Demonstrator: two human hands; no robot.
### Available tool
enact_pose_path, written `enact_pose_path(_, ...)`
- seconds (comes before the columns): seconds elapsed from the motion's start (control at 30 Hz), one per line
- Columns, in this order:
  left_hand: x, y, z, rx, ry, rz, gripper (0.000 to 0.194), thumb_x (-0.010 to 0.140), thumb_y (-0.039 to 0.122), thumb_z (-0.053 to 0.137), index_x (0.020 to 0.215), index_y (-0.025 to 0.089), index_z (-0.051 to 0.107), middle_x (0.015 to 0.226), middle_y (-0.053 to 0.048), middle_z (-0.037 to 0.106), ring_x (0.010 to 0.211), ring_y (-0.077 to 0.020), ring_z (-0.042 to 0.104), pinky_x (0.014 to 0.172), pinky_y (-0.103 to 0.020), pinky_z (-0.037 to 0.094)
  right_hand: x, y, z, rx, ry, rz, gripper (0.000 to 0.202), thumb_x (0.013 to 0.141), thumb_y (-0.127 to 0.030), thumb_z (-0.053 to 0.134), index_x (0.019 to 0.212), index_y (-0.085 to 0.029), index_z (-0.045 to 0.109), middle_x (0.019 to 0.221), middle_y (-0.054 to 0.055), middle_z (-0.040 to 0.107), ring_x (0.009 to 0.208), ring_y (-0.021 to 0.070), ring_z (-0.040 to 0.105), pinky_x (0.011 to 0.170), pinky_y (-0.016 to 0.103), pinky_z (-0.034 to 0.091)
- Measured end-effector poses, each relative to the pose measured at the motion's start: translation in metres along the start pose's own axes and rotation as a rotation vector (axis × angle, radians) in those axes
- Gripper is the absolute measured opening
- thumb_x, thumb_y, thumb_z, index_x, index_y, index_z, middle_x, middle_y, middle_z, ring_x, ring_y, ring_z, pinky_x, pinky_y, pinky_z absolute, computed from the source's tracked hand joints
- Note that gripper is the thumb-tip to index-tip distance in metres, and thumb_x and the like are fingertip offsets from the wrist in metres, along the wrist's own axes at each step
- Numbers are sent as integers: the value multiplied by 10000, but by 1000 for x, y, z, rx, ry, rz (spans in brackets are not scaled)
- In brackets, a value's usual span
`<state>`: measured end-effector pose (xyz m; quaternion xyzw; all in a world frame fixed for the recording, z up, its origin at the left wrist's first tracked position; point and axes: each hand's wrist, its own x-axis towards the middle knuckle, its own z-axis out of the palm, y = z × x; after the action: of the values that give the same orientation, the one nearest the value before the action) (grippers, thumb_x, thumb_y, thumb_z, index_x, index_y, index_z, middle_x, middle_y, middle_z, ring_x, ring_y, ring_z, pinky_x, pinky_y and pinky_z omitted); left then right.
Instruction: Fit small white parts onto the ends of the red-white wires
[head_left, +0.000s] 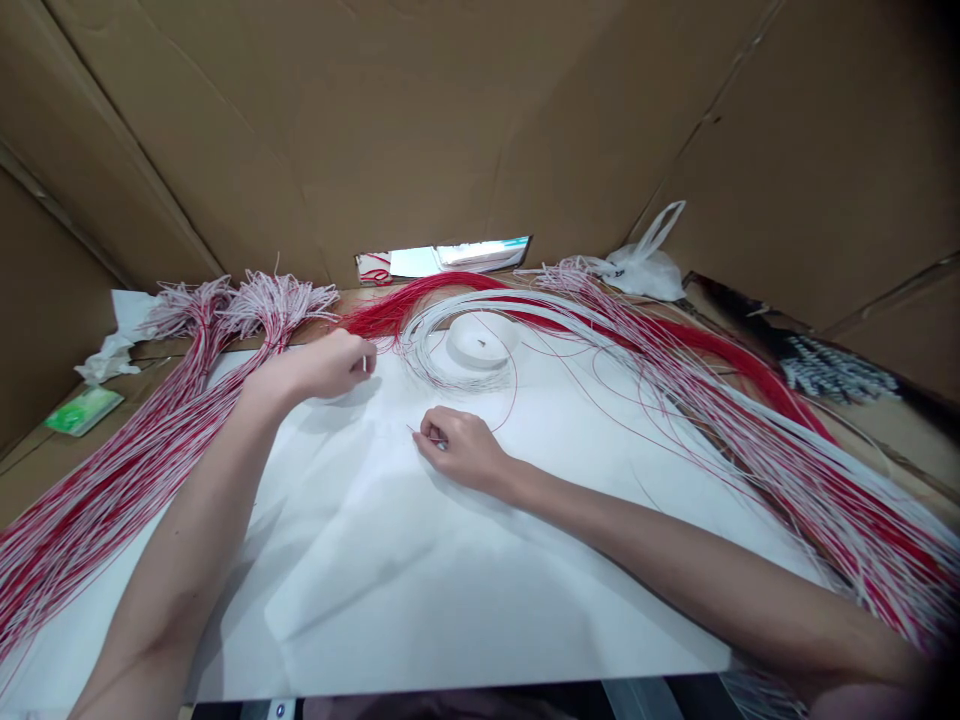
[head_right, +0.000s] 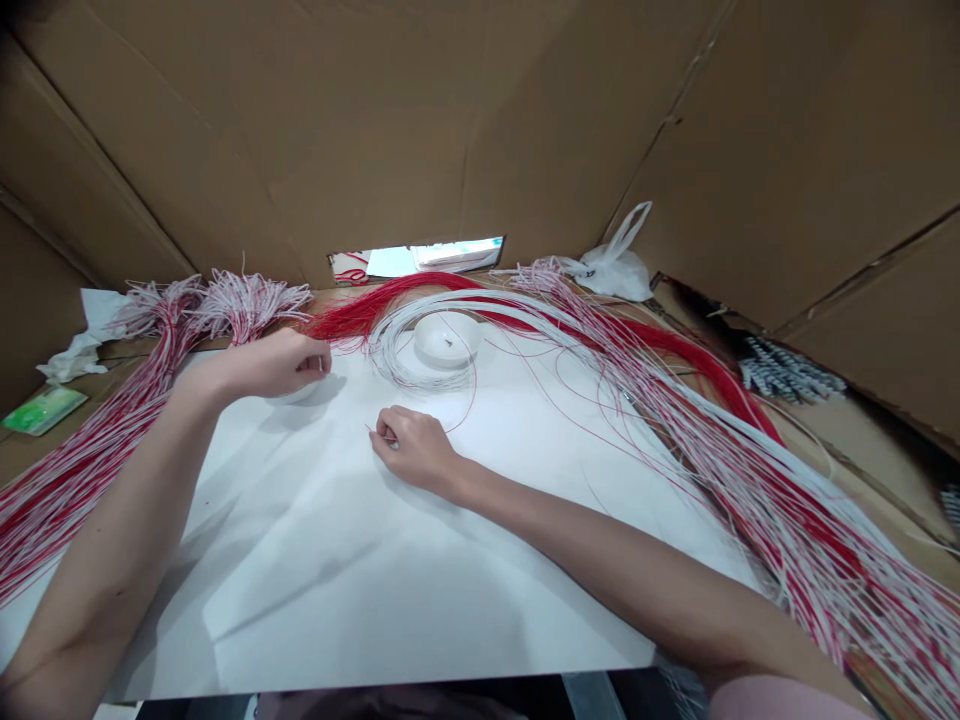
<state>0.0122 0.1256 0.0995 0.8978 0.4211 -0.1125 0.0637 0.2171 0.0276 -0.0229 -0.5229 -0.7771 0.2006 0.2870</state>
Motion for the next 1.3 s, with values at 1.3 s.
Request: enact_pose_path(1.3, 2, -43, 1, -171, -20, -52, 89, 702, 176, 595, 751, 167, 669, 751, -12, 698, 692, -140, 628, 610, -204, 423, 0, 1, 1, -5, -1, 2, 163, 881, -258, 565, 740, -182, 536, 731, -23, 580, 630, 84, 478, 600, 218, 285)
